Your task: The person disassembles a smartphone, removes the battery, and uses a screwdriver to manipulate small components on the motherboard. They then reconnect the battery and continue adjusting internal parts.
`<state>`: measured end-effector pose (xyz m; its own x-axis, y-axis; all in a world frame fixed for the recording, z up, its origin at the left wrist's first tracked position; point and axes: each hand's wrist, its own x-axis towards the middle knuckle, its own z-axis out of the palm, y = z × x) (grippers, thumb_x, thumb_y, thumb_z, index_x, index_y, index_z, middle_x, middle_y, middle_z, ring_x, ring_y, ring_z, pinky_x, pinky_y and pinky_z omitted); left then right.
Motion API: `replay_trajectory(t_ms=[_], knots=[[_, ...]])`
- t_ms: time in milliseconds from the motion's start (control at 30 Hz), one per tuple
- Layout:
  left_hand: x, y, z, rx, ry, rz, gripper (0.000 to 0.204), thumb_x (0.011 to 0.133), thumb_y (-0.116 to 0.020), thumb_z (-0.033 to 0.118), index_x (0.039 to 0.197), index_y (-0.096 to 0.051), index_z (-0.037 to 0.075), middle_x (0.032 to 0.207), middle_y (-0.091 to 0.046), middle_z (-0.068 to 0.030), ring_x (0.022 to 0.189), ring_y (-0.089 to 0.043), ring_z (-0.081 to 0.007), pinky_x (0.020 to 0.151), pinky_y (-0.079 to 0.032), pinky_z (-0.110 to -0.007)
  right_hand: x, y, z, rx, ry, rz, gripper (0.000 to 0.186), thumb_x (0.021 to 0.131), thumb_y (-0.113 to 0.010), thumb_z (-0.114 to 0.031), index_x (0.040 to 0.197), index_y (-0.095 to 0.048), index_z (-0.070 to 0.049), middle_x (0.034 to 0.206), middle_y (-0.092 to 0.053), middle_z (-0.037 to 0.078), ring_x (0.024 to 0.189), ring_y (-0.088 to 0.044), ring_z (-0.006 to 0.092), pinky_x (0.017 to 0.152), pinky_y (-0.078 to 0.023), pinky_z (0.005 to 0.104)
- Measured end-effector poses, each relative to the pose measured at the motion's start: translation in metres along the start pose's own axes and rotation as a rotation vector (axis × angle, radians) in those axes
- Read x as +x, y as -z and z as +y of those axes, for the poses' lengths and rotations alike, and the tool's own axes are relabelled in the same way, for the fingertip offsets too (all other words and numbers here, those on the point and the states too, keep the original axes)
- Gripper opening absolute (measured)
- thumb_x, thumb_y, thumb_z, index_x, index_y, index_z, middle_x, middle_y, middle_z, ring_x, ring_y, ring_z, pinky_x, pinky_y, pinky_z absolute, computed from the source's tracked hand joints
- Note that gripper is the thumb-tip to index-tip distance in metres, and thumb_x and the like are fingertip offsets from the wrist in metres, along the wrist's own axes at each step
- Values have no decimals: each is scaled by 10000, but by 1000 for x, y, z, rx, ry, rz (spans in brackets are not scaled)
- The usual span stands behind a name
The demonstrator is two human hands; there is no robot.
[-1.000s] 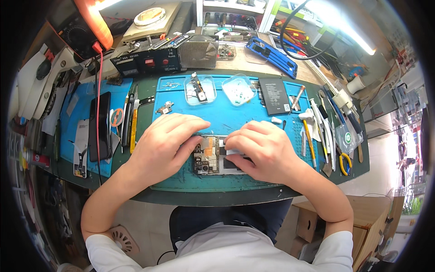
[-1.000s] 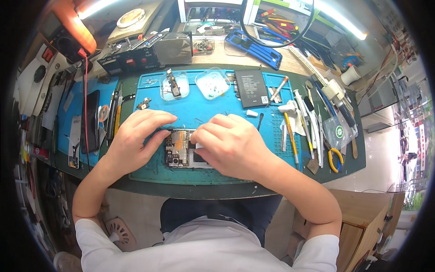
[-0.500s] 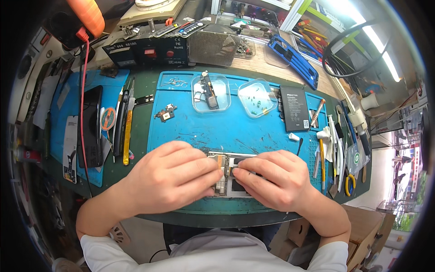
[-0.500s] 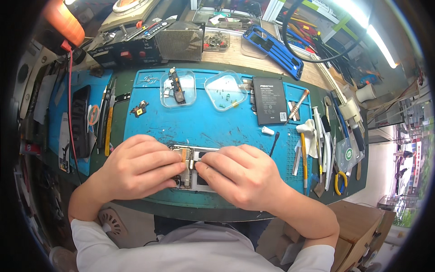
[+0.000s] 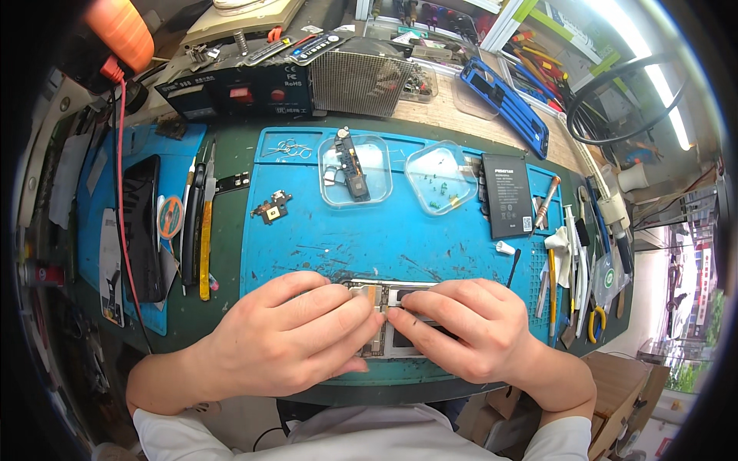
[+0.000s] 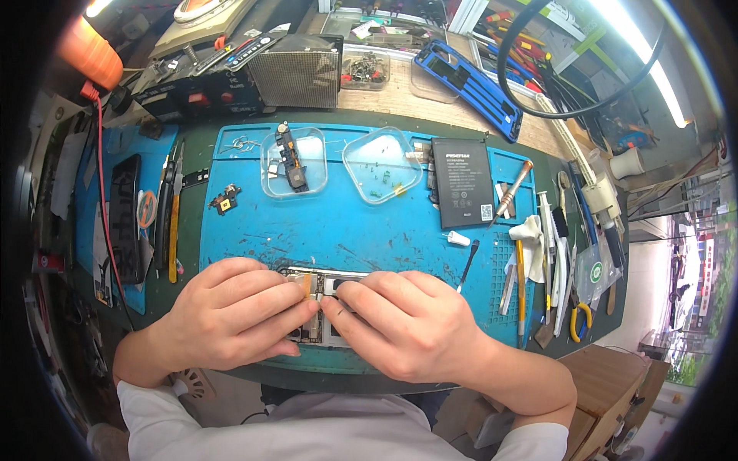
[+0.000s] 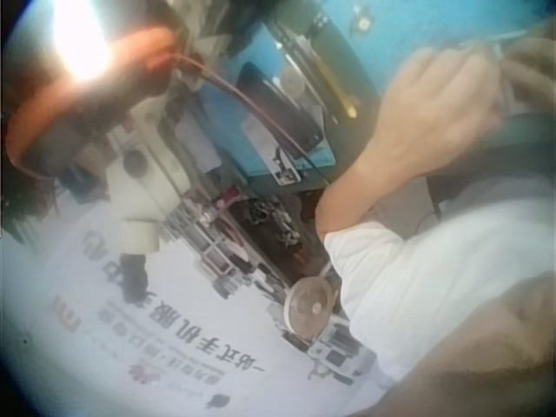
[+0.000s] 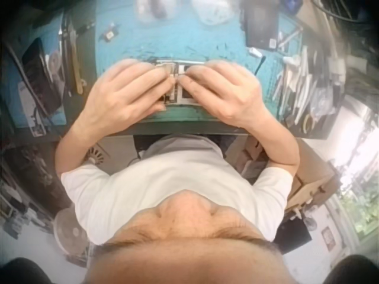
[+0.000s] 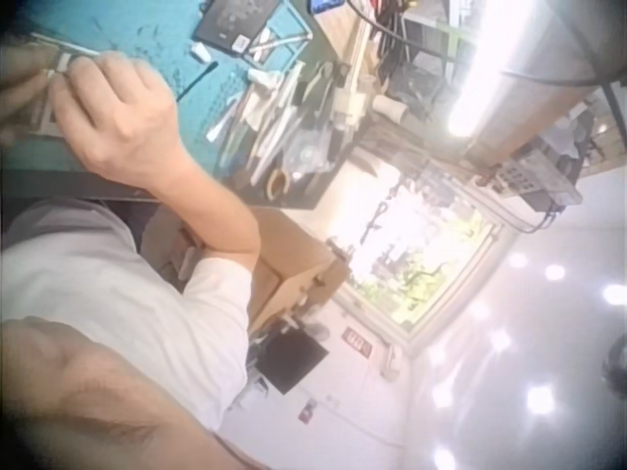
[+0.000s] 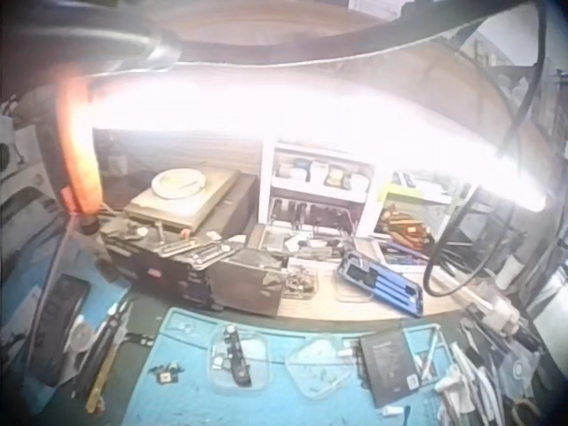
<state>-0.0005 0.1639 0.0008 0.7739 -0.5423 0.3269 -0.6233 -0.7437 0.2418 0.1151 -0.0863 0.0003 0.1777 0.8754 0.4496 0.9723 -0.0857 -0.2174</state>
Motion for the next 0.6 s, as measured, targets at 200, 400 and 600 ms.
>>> replay_trajectory(t_ms=[200, 400, 600], knots=[[1, 1, 1, 0, 14, -8, 419, 972, -722, 404, 1210, -790, 67, 1250, -706, -66, 1087, -680, -213, 961, -559, -405, -1, -1, 1, 4, 0, 3, 261, 794, -748, -126, 1041, -800, -58, 1034, -727, 40, 885, -725, 164, 697, -544, 280], [2, 3, 2, -27, 30, -6, 404, 960, -738, 406, 1201, -797, 87, 1237, -704, -56, 1083, -678, -210, 970, -556, -404, -1, 3, 1, 2, 11, -24, 259, 801, -745, -127, 1046, -802, -62, 1045, -721, 37, 903, -726, 165, 691, -535, 281], [2, 1, 3, -25, 40, -4, 397, 960, -740, 407, 1191, -800, 90, 1239, -704, -54, 1081, -675, -206, 974, -553, -407, -1, 2, 0, 2, -1, -26, 246, 804, -746, -129, 1034, -799, -59, 1044, -718, 45, 901, -724, 168, 687, -533, 284]])
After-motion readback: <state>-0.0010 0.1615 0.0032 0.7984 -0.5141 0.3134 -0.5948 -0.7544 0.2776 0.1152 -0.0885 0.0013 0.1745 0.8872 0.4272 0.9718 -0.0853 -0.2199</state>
